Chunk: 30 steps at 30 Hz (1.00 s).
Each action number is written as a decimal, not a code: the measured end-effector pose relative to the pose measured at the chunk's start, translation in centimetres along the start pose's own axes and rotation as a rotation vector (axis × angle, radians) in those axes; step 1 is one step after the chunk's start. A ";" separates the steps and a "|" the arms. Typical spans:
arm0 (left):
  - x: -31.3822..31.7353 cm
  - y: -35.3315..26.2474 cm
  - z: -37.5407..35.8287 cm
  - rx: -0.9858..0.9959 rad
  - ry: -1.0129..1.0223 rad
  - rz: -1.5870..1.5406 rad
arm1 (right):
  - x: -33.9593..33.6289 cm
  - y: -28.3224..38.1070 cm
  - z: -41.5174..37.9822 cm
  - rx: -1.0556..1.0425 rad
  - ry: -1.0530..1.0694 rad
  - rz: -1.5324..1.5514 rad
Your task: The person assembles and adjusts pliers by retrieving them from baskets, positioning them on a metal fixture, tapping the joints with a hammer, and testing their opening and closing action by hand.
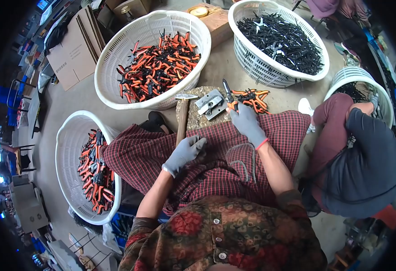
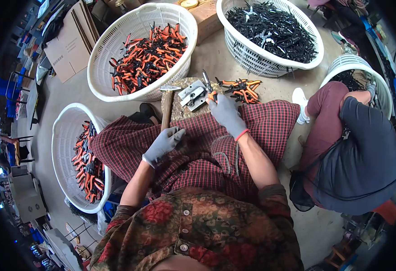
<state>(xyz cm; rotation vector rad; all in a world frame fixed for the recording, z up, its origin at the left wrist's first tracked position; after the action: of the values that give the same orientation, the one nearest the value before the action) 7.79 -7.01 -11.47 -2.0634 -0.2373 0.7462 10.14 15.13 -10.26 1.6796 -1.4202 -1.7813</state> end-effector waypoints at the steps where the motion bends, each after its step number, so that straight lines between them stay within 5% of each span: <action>1: 0.0 0.3 0.0 -0.013 -0.008 -0.101 | -1.0 2.3 -0.2 -0.039 -0.025 -0.130; 4: 0.5 1.3 0.1 -0.084 0.025 -0.229 | -2.5 6.6 -0.6 -0.165 -0.121 -0.205; 8: 1.0 1.6 0.3 -0.080 0.085 -0.286 | 1.3 2.6 2.1 -0.100 0.204 -0.628; 13: 0.6 2.1 0.3 -0.131 0.080 -0.449 | 0.4 5.5 1.3 -0.230 0.038 -0.538; 16: -1.3 0.3 0.9 -0.069 0.016 -0.464 | 0.2 1.6 1.8 0.147 0.311 -0.235; 18: -3.2 0.5 1.6 -0.051 -0.161 -0.534 | 2.1 -0.1 1.2 0.251 0.480 0.743; 20: -5.2 -1.0 2.1 0.085 -0.241 -0.571 | 2.4 2.7 -0.8 0.219 0.647 1.033; 22: -6.0 -3.1 2.4 0.140 -0.156 -0.691 | 3.1 5.2 -2.5 0.165 0.814 1.070; 30: -7.0 -7.8 2.7 0.250 0.070 -1.090 | 6.3 9.4 -4.2 0.132 0.918 1.278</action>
<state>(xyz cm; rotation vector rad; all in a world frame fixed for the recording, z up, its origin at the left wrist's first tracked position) 1.43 -3.68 -3.35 -1.4008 -1.0548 0.0150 8.49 4.12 -5.59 0.8997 -1.5053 -0.1760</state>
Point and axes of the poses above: each hand's wrist, its own z-axis towards the middle knuckle, its own x-axis out of the palm, y = z × x, the point moved 6 cm from there along z, towards the middle knuckle, and after that the axes turned 12 degrees about z, right-handed, at the moved point
